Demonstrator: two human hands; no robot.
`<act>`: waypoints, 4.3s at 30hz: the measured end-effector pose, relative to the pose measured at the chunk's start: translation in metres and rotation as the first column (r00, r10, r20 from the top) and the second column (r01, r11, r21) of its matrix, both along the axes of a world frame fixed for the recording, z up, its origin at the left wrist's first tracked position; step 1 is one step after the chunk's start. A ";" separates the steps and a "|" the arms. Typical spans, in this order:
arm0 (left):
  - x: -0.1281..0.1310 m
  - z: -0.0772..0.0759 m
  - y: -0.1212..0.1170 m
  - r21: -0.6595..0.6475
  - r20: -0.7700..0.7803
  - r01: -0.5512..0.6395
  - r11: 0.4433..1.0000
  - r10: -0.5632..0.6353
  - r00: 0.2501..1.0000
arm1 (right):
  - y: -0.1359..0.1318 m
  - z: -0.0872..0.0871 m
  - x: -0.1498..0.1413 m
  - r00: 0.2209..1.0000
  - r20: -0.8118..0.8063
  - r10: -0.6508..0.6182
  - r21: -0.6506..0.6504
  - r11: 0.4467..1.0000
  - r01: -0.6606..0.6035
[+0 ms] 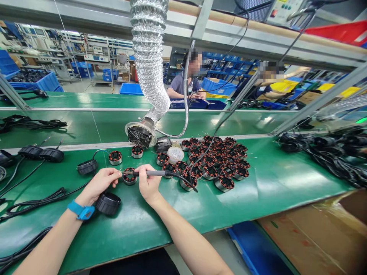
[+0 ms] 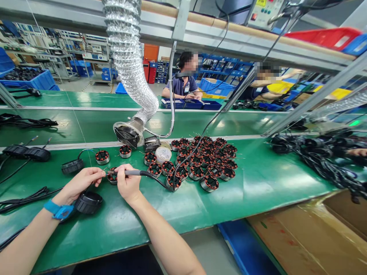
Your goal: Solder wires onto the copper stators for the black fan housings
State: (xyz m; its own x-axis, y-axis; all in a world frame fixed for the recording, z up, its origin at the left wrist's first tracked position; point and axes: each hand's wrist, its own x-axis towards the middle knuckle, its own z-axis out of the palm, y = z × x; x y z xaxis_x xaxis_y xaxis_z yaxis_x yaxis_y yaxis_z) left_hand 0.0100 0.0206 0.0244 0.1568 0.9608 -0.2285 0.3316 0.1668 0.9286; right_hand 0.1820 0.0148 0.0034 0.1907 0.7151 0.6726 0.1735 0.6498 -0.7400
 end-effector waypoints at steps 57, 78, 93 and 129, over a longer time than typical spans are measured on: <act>-0.004 -0.005 0.000 0.034 0.024 0.033 0.999 -0.034 0.999 | 0.010 -0.004 0.003 0.734 0.641 0.224 -0.160 0.975 -0.157; -0.025 0.007 0.005 -0.140 -0.075 0.117 0.983 -0.128 0.989 | 0.022 -0.001 0.021 0.709 0.587 0.392 -0.260 0.920 -0.293; -0.029 -0.006 0.013 -0.200 0.071 0.151 0.968 -0.139 0.988 | 0.030 -0.007 0.023 0.731 0.516 0.448 -0.252 0.894 -0.370; -0.024 -0.004 0.010 -0.090 0.054 0.083 0.992 -0.079 0.995 | 0.027 -0.008 0.019 0.741 0.497 0.452 -0.264 0.892 -0.367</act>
State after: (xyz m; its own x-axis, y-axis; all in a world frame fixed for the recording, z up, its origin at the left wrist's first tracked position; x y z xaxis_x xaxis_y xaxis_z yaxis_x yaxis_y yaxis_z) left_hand -0.0137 0.0306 0.0202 0.2467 0.9198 -0.3053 0.3012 0.2266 0.9262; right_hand 0.2010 0.0416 -0.0049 -0.4997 0.7325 0.4623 0.3066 0.6487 -0.6966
